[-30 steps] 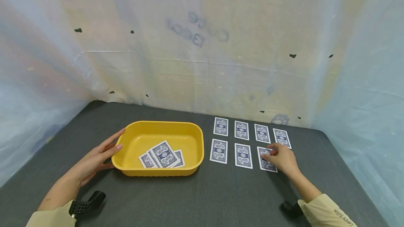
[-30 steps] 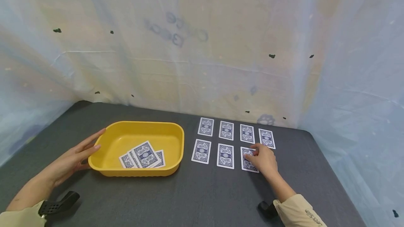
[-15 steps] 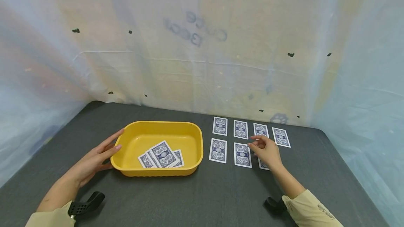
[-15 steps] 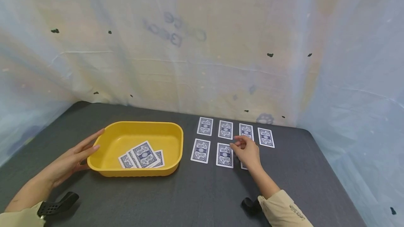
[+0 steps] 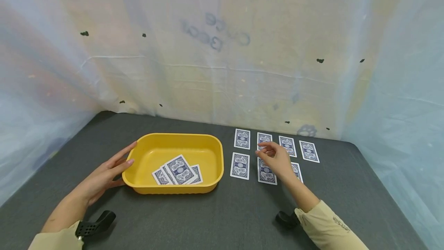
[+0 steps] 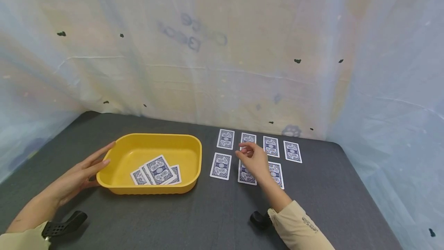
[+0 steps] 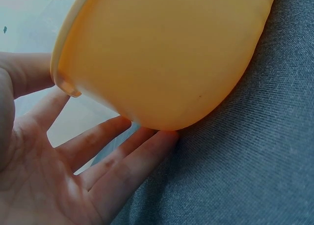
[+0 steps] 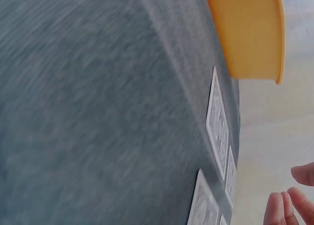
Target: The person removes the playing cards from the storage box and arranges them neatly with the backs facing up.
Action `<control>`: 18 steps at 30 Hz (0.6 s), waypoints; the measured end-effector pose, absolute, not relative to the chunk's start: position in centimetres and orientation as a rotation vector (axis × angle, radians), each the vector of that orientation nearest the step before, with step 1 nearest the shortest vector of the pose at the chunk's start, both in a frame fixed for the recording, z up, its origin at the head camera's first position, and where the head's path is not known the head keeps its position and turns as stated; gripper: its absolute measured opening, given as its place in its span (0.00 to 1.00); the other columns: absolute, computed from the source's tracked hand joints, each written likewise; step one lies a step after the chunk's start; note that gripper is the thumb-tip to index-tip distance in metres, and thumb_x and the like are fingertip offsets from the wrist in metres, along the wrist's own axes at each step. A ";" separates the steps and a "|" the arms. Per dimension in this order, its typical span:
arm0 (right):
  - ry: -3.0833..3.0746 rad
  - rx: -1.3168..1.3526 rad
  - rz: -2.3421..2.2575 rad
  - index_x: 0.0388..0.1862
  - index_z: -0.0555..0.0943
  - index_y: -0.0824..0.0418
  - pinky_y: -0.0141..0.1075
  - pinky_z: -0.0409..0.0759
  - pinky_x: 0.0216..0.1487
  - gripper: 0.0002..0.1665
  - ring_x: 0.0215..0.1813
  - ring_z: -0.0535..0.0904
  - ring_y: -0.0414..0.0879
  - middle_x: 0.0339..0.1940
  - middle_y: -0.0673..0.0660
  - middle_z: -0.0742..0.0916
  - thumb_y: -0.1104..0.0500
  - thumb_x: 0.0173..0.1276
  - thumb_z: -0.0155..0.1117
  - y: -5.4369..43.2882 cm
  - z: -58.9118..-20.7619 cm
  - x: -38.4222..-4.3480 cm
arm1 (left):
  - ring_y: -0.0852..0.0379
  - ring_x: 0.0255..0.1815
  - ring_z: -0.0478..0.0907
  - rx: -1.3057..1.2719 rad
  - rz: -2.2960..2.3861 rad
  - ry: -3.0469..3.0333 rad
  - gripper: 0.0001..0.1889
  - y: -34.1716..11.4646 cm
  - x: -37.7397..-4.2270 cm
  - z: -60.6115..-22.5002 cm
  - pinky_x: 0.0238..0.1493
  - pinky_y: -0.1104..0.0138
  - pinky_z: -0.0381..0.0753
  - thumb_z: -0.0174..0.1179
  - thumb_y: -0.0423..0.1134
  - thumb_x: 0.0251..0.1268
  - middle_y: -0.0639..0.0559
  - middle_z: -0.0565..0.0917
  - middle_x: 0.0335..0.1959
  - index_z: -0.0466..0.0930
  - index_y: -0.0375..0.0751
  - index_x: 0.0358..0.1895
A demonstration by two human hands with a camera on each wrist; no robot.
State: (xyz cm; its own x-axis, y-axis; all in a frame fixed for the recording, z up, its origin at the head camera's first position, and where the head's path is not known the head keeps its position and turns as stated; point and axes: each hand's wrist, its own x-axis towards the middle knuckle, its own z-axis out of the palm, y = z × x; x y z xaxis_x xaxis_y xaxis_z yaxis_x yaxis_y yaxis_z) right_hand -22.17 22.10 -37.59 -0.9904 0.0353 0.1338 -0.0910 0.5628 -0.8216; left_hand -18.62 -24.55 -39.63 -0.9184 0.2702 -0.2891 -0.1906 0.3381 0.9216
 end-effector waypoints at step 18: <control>-2.664 0.182 1.371 0.48 0.82 0.65 0.33 0.83 0.31 0.16 0.36 0.83 0.49 0.35 0.59 0.85 0.61 0.62 0.67 17.9 -36.1 -22.8 | 0.31 0.72 0.52 0.079 1.602 2.215 0.36 -24.7 -18.7 -39.7 0.55 0.40 0.73 0.43 0.54 0.76 0.31 0.45 0.76 0.30 0.65 0.77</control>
